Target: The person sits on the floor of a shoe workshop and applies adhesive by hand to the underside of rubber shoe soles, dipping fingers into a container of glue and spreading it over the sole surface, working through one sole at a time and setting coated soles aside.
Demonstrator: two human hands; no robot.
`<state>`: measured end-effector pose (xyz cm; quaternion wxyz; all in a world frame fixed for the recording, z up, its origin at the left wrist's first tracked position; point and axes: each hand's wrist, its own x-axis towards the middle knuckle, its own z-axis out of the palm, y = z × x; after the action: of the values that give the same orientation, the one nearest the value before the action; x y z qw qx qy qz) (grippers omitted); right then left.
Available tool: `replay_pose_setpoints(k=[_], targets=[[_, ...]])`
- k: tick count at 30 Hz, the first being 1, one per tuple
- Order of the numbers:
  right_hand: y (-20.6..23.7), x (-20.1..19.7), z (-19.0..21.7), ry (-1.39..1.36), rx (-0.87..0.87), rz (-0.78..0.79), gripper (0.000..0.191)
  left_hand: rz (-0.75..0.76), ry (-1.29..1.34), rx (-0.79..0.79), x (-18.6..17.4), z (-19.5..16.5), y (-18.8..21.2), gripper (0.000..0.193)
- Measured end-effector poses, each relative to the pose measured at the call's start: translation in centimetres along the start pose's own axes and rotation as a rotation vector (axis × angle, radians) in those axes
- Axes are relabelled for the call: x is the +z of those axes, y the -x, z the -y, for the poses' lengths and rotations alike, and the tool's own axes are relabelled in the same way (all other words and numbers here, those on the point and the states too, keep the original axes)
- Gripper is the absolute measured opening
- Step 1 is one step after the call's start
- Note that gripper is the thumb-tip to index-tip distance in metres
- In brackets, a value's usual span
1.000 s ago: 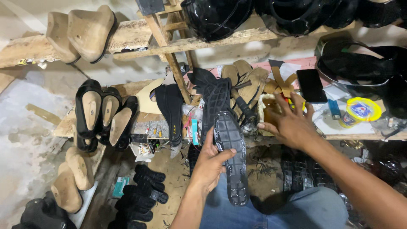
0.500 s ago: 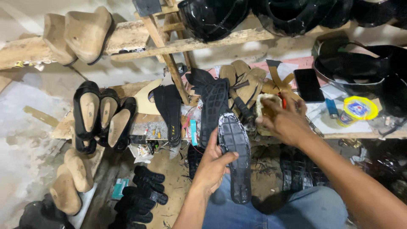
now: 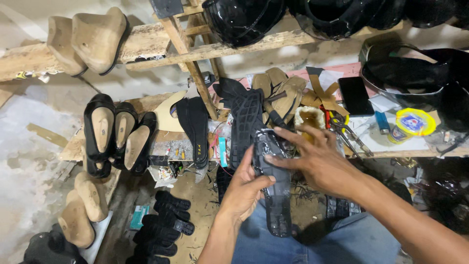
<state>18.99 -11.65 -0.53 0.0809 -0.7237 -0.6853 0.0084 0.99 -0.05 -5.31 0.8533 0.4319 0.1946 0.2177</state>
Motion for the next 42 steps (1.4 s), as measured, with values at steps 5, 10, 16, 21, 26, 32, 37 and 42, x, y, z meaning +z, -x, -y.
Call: replay_pose_setpoints(k=[5, 10, 16, 21, 26, 32, 37, 42], targets=[[-0.4, 0.2, -0.4, 0.158, 0.059, -0.186, 0.095, 0.134, -0.110, 0.020, -0.1, -0.5, 0.8, 0.096], [-0.7, 0.5, -1.0, 0.212, -0.195, -0.135, 0.107, 0.118, -0.012, -0.075, -0.1, -0.8, 1.0, 0.081], [0.1, 0.1, -0.7, 0.055, -0.224, 0.141, 0.102, 0.097, 0.213, -0.106, -1.2, -1.4, 0.5, 0.048], [0.7, 2.3, 0.1, -0.012, -0.235, 0.100, 0.097, 0.156, 0.255, -0.119, -1.7, -0.9, -0.6, 0.049], [2.0, 3.9, 1.1, -0.748, -0.148, -0.172, 0.070, -0.023, 0.316, -0.118, -2.1, -1.9, -1.8, 0.064], [1.5, 3.1, 4.5, -1.854, 0.189, -0.056, 0.082, 0.022, 0.713, 0.155, -1.9, -2.6, -2.5, 0.073], [1.1, 1.9, 6.0, -1.409, 0.324, -0.107, 0.095, 0.601, 0.972, 0.221, -0.7, 1.4, -1.5, 0.061], [0.3, 1.1, 3.8, -0.457, 0.150, -0.383, 0.093, 0.180, 1.066, 0.165, -0.3, 2.9, -1.0, 0.061]])
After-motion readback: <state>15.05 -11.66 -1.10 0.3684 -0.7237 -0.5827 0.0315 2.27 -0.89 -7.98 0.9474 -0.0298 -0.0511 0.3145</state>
